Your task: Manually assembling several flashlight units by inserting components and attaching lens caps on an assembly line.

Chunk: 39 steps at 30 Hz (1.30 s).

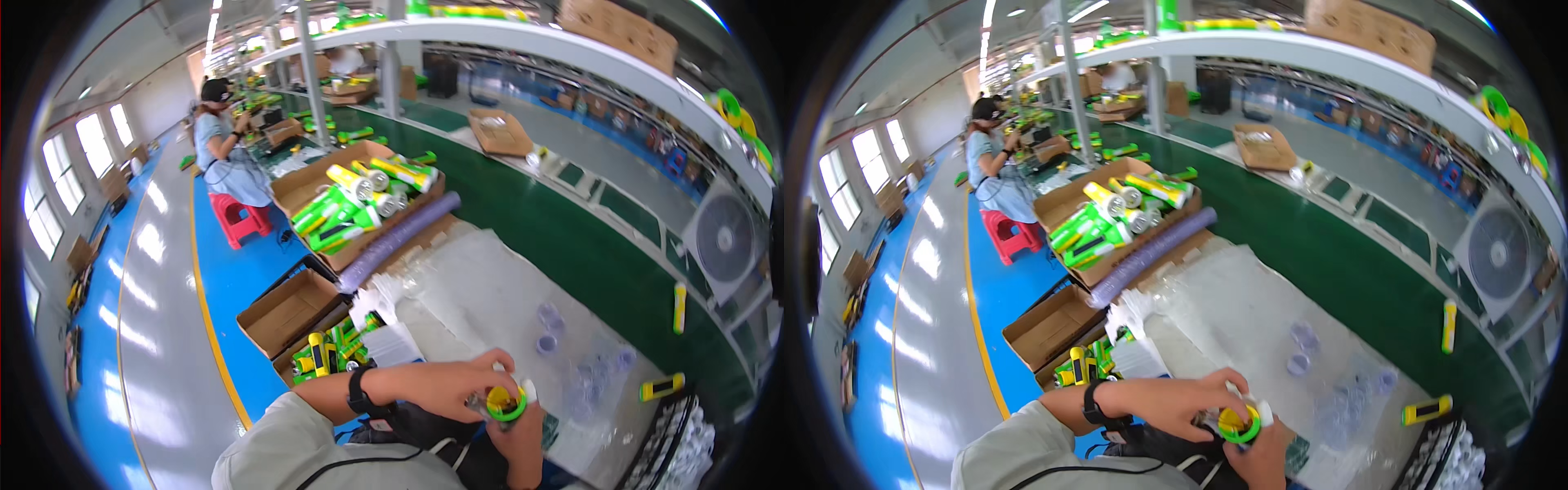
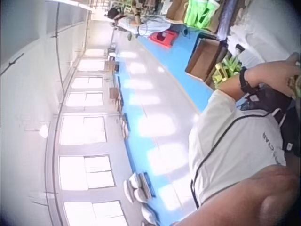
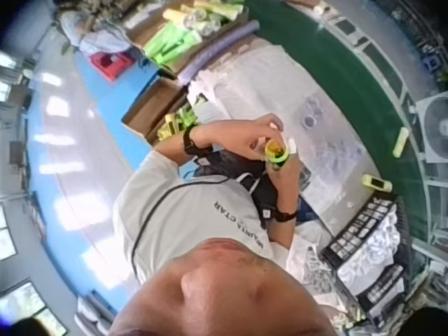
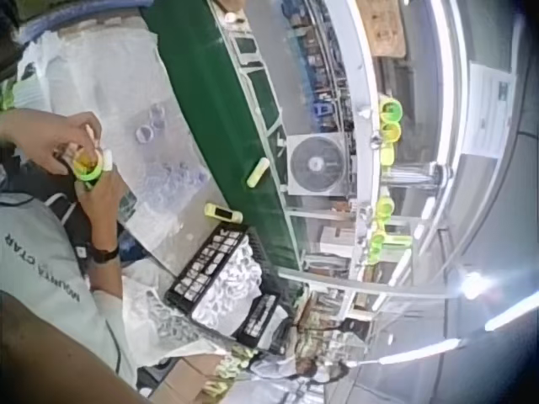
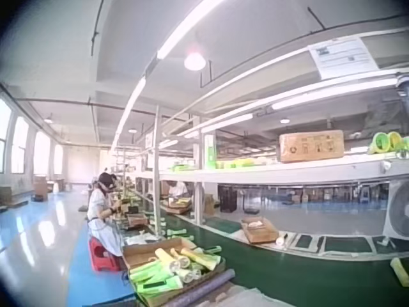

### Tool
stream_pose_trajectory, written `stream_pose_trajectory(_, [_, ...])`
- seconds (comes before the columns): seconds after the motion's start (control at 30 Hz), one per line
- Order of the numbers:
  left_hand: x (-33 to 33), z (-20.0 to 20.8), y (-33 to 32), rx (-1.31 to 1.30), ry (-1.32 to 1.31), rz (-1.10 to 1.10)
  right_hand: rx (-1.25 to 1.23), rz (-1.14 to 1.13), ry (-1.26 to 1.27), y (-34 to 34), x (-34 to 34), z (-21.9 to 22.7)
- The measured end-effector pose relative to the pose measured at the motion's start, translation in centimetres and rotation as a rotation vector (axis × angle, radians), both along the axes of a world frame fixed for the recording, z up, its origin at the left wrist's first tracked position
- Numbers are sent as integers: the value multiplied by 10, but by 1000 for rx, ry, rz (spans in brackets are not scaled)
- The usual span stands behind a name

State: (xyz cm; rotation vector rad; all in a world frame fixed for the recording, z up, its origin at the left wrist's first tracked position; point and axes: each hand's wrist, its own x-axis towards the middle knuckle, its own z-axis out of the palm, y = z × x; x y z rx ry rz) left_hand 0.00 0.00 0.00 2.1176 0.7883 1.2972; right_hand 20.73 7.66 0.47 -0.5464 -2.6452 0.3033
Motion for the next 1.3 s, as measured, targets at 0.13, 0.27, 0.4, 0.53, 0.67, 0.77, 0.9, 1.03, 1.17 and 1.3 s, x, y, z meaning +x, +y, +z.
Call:
stream_pose_trajectory(0.13, [-52,-6,-84,-268,276,71,-155,-171,327,-110,-61,-97])
stream_pose_trajectory(0.27, [-24,9,-63,-151,486,-92,-224,-68,397,-109,-57,-117])
stream_pose_trajectory(0.4, [6,1,-47,-2,753,21,-211,-91,522,-111,-54,-126])
stream_pose_trajectory(0.53, [23,-14,-44,97,486,232,-385,-166,532,-112,-43,-125])
stream_pose_trajectory(0.67, [35,-21,-23,415,460,161,-378,-191,626,-108,-36,-123])
stream_pose_trajectory(0.77, [44,-1,-33,250,524,38,-302,-161,503,-107,-9,-98])
stream_pose_trajectory(0.9, [50,3,-46,120,828,154,-629,-465,105,-92,43,-71])
stream_pose_trajectory(1.03, [41,-12,-25,89,569,154,-201,-916,218,-64,61,-94])
stream_pose_trajectory(1.17, [35,-62,-16,64,11,46,-187,-862,35,-50,51,-123])
stream_pose_trajectory(1.3, [37,-79,-17,37,-105,-75,-362,-894,183,-45,57,-128])
